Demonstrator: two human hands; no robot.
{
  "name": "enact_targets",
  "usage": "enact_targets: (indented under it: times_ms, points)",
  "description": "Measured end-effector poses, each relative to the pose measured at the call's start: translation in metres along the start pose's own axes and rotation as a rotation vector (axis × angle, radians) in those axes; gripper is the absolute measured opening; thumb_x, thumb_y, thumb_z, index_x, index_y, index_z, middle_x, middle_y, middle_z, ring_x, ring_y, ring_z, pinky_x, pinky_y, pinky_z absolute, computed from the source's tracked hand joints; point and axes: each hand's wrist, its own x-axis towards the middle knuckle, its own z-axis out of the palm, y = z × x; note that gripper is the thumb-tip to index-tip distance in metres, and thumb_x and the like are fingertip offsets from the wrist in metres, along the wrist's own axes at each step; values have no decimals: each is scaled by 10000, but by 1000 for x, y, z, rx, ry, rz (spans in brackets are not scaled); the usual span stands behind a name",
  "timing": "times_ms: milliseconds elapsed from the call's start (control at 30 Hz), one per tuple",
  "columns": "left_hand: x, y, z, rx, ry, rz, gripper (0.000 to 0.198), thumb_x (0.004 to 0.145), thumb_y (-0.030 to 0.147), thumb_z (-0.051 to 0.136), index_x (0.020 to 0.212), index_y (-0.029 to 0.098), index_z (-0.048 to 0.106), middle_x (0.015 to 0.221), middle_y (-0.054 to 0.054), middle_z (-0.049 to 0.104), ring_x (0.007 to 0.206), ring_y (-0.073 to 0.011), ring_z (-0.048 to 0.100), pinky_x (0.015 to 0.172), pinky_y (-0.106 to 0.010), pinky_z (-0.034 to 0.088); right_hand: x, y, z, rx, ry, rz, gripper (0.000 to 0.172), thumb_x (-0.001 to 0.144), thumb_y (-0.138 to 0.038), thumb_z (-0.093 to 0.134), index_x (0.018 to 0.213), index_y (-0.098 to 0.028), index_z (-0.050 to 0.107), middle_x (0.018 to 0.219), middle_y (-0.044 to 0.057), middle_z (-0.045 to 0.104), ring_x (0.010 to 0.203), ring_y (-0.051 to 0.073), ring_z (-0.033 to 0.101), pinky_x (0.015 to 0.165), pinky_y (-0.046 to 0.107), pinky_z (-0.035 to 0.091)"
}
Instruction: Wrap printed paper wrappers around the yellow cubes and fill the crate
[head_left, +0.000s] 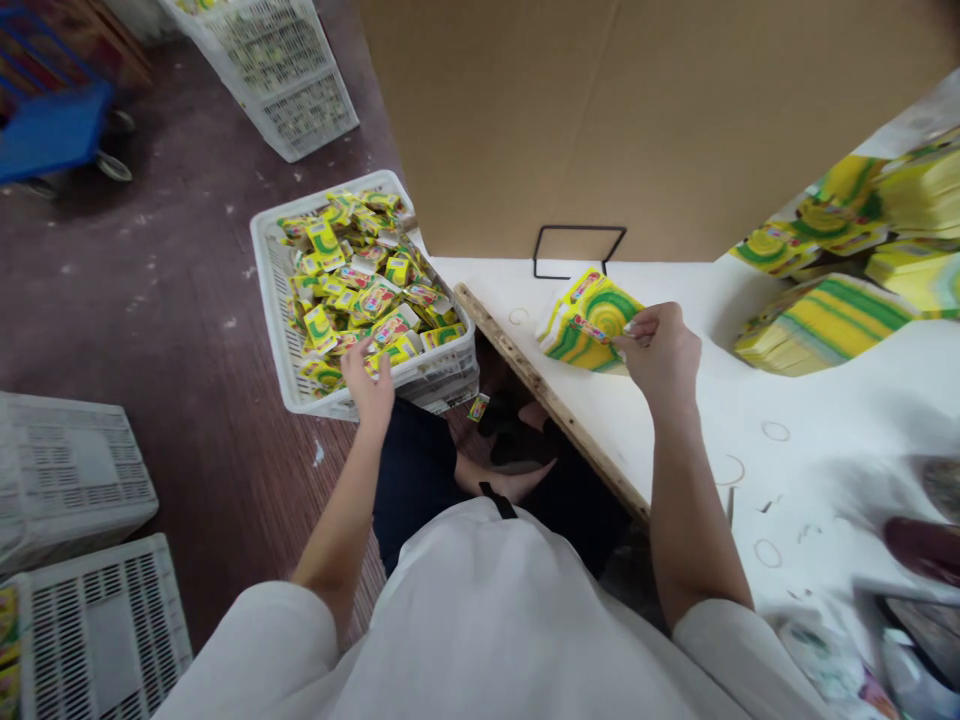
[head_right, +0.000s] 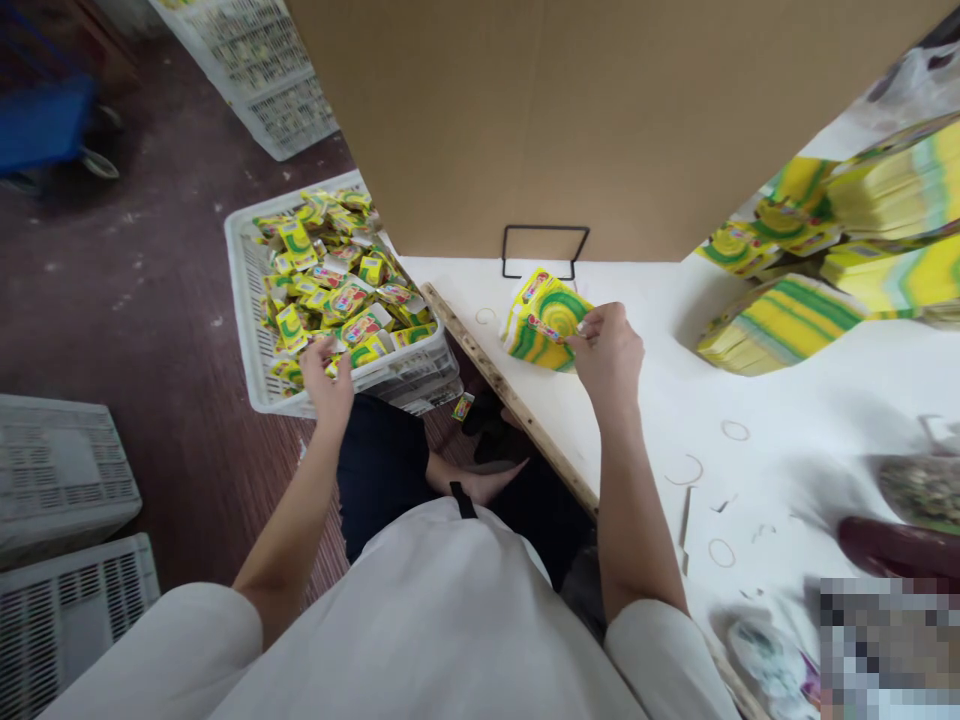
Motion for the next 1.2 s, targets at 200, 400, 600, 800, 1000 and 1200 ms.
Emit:
enact_targets:
  times_ms: [200, 400, 600, 800, 1000, 1200]
  points:
    - [-32, 59, 63, -452, -11, 118, 686, 770, 622, 757, 1327, 240, 634, 1138, -116, 730, 1211, -326, 641, 988, -460, 558, -48, -50, 19, 352, -230, -110, 208, 769, -327, 700, 849, -257, 522, 758, 9, 658, 660, 186, 606, 659, 355, 523]
    - [-51, 117, 127, -939, 66, 192, 604, 896, 730, 509, 1181, 235, 706, 1058, -106, 745, 1163, -302, 677, 948, -436, 596, -97, -68, 55, 441, -483, -149, 137, 776, -242, 666, 810, -231, 533, 727, -11, 632, 635, 150, 586, 615, 281, 488]
    - [-61, 115, 126, -797, 231, 175, 683, 844, 778, 533, 1119, 179, 712, 984, -127, 756, 1095, -316, 704, 923, -422, 605, -105, -55, 59, 641, -519, -29, 213, 774, -307, 718, 801, -227, 523, 729, -20, 584, 637, 136, 559, 613, 273, 479]
    - [-57, 123, 125, -1009, 98, 151, 571, 869, 724, 560, 1131, 235, 698, 1063, -105, 739, 1063, -276, 707, 883, -403, 615, -114, -55, 69, 951, -627, 137, 454, 713, -488, 837, 935, -244, 525, 894, 2, 605, 792, 147, 608, 708, 286, 515]
    - [-51, 129, 122, -1274, 142, 3, 574, 778, 757, 663, 952, 211, 647, 760, -14, 590, 703, -159, 627, 662, -287, 557, -129, -61, 71, 944, -719, 58, 477, 815, -526, 756, 1108, -269, 482, 901, 5, 624, 802, 165, 603, 684, 296, 481]
    - [-51, 126, 125, -1287, 151, 5, 517, 728, 662, 778, 931, 220, 601, 810, 0, 578, 723, -136, 591, 685, -267, 513, -121, -58, 76, 823, -557, 51, 453, 802, -480, 781, 1104, -256, 528, 777, -36, 554, 684, 145, 522, 632, 286, 427]
